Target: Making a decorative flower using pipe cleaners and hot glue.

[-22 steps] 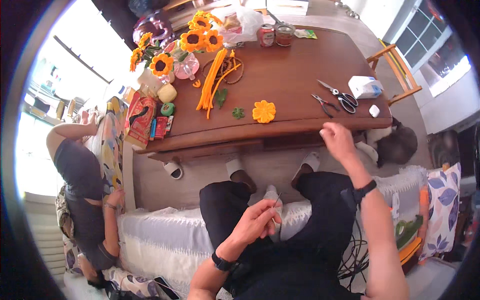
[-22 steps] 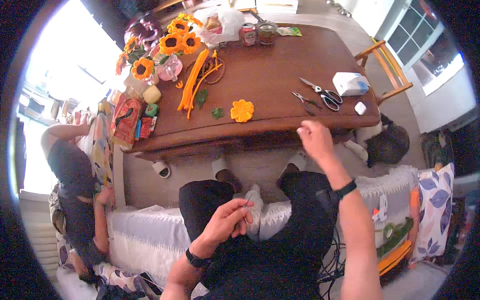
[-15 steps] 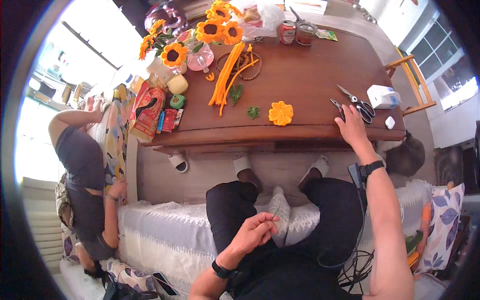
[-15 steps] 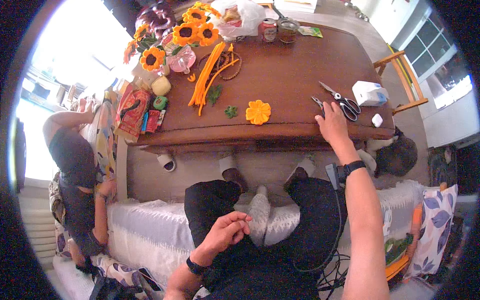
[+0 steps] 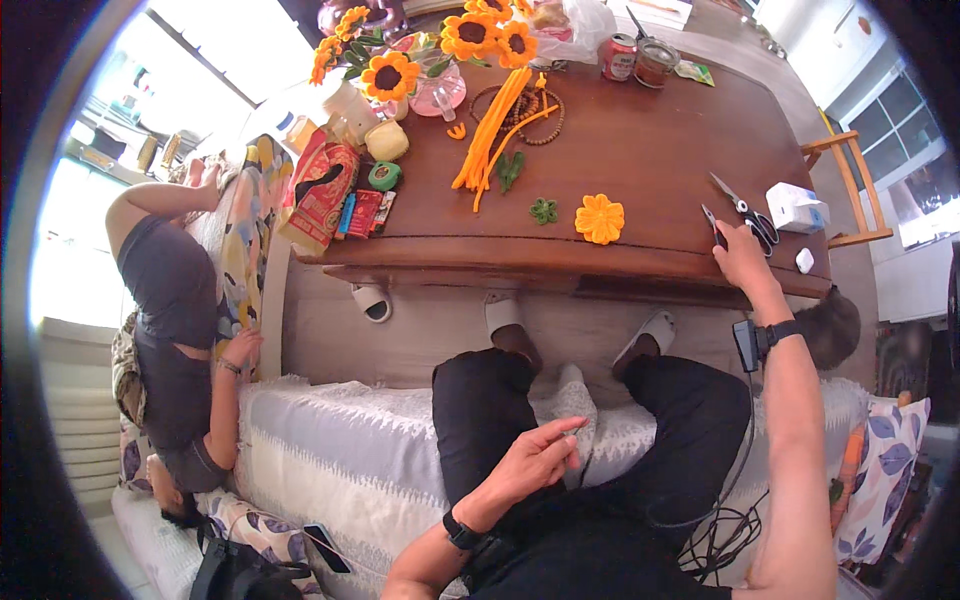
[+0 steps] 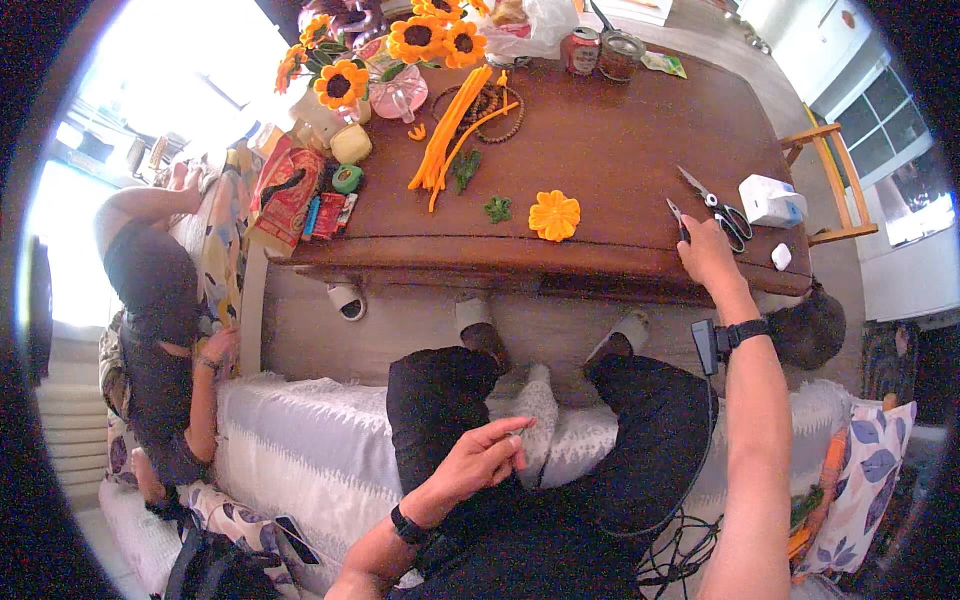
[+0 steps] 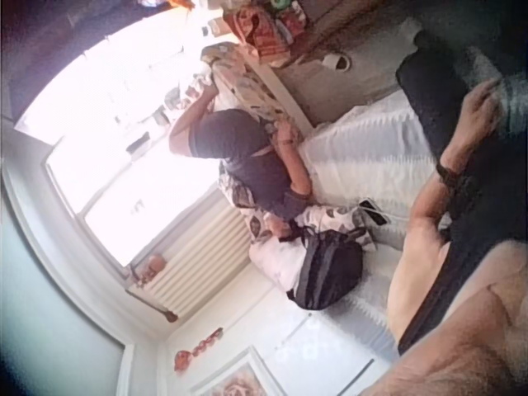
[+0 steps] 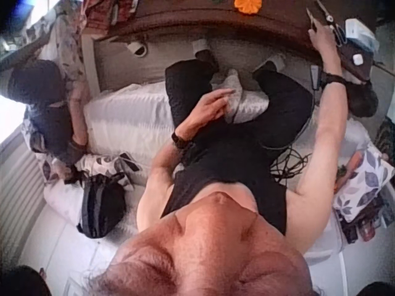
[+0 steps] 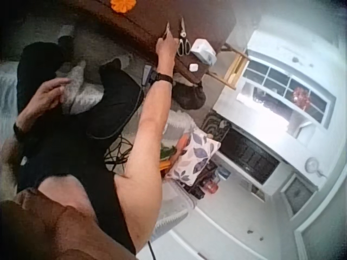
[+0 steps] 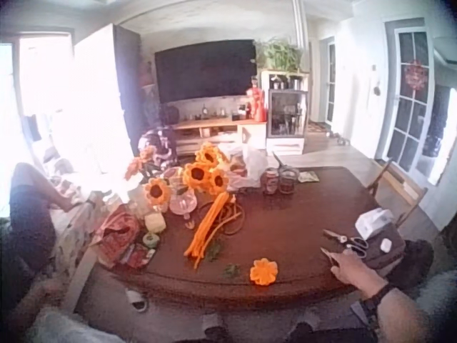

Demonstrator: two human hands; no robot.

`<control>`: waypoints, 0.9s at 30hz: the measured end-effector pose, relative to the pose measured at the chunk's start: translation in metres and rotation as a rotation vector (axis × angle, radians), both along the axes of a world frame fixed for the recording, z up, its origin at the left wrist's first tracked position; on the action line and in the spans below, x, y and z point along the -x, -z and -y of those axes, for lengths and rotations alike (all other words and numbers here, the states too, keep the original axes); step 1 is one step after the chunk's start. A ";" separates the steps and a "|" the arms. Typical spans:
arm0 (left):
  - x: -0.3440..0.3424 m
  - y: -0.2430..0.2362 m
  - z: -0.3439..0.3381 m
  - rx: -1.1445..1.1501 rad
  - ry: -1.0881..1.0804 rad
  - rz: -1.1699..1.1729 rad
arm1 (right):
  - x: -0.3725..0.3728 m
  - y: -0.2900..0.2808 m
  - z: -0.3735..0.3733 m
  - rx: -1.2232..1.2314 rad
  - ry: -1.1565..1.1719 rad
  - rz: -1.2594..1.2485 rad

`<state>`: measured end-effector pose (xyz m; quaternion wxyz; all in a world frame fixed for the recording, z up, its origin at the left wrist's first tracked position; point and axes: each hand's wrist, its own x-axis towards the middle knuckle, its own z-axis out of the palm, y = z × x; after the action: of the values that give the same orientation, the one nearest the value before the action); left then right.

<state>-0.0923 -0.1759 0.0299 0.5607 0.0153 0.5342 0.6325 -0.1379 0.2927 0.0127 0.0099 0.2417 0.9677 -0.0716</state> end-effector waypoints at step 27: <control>0.019 -0.116 0.037 -0.295 -0.500 -0.438 | -0.119 -0.043 0.154 1.318 0.189 -0.360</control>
<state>-0.1111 -0.2129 0.1459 0.2527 0.0998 0.5318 0.8021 -0.0186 0.1385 0.0554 -0.0124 0.2527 0.6836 -0.6846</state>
